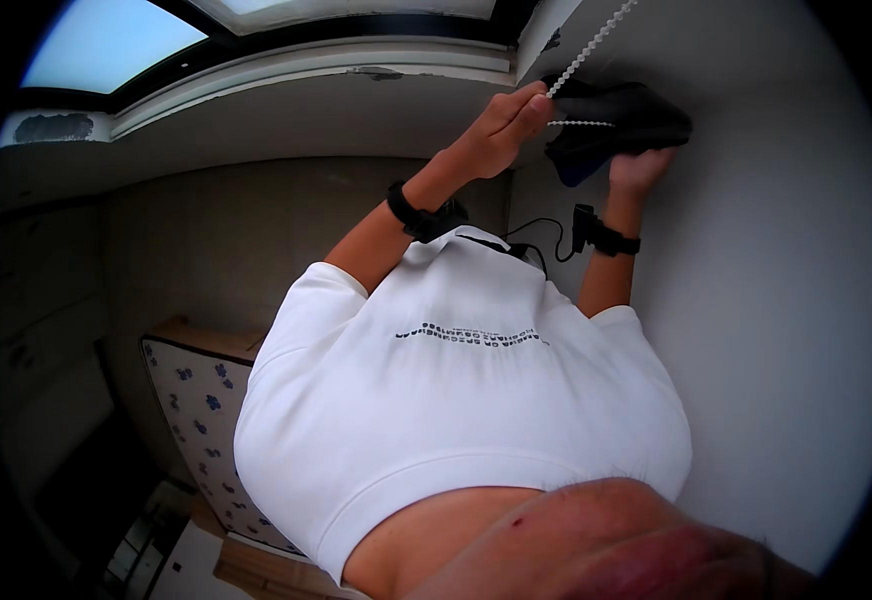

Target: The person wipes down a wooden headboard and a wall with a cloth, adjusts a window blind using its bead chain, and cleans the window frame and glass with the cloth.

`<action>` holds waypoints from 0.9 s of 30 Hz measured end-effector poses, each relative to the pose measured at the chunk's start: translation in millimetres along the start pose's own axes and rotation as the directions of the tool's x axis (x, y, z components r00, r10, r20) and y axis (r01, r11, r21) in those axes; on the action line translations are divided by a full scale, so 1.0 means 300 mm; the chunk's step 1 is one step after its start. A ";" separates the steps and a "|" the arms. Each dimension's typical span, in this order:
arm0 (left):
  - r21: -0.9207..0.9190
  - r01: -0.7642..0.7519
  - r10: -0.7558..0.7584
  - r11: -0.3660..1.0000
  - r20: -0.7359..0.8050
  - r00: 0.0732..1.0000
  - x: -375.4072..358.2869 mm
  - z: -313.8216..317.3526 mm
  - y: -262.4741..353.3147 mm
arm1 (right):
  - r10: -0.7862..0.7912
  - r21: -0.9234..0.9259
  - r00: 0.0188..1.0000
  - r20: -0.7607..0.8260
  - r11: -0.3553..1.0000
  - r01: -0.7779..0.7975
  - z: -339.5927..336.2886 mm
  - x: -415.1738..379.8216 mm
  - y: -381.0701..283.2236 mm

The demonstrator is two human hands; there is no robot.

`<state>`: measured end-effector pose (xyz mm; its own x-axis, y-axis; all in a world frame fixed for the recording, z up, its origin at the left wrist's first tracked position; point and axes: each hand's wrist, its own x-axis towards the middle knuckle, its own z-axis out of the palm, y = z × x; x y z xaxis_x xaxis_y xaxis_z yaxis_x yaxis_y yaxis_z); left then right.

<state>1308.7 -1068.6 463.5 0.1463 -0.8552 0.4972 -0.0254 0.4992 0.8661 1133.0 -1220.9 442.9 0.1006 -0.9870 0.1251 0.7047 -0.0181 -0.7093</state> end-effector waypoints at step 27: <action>0.304 0.103 -0.187 0.947 0.260 0.947 0.027 -0.153 -0.109 | -0.382 -0.366 0.734 0.561 0.681 0.634 0.553 -0.148 -0.182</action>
<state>1356.2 -1085.5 436.8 -0.1141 -0.9396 0.3226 -0.3093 0.3421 0.8873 1206.5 -1149.5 591.3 0.1986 -0.6282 0.7523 0.2864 -0.6969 -0.6575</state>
